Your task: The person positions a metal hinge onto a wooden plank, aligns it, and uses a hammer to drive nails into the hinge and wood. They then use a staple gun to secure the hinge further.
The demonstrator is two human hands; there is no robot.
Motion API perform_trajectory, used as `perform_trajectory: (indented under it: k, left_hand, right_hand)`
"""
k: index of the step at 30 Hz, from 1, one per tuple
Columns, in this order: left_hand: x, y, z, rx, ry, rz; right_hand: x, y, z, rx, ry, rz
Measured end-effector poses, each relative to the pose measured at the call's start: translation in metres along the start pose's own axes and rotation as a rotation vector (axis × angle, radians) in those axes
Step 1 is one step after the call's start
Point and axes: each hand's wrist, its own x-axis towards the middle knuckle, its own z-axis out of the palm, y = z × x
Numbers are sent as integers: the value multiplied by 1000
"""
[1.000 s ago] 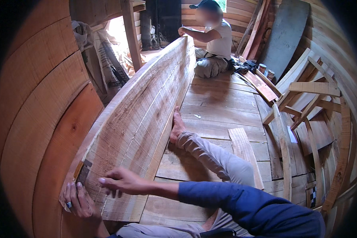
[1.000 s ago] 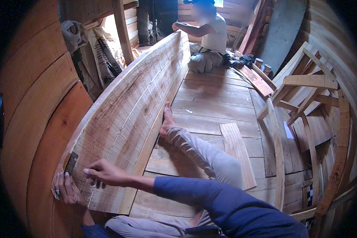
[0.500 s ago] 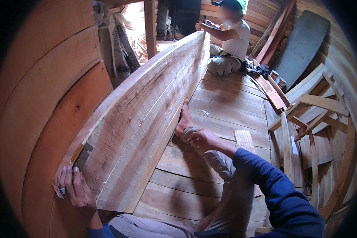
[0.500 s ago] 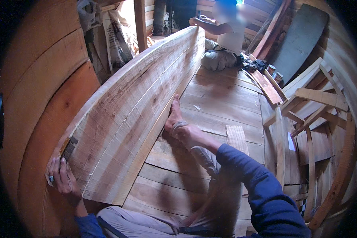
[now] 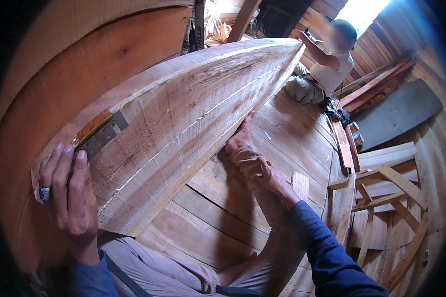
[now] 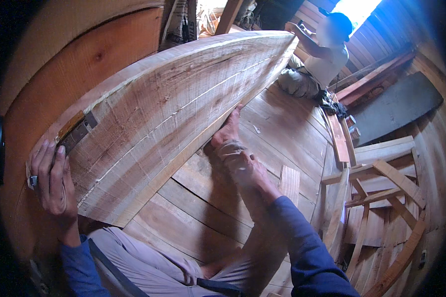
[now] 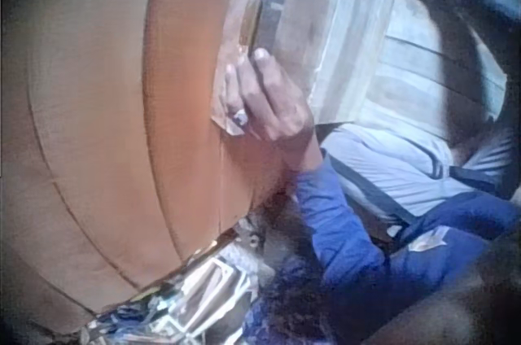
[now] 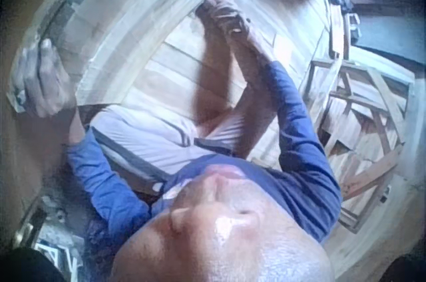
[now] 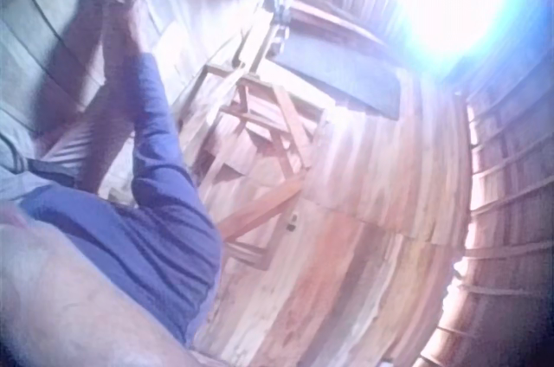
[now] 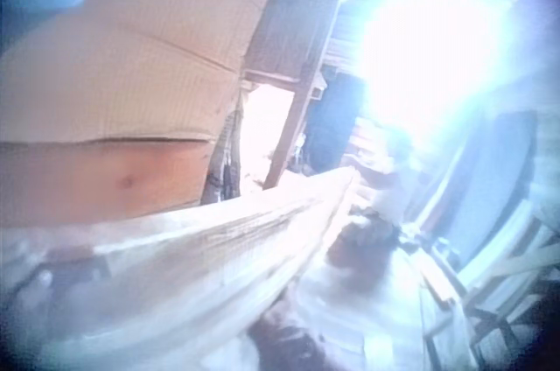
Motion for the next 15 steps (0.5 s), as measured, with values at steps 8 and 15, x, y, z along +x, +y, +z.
perform_trajectory:
  k: [8, 15]
  left_hand:
    - [-1, -2, -4, -28, -45, -7]
    - [-2, -5, -2, -20, -52, 24]
  right_hand:
    - [8, 12, 4, -18, -80, 35]
    - [10, 21, 7, -51, -108, 58]
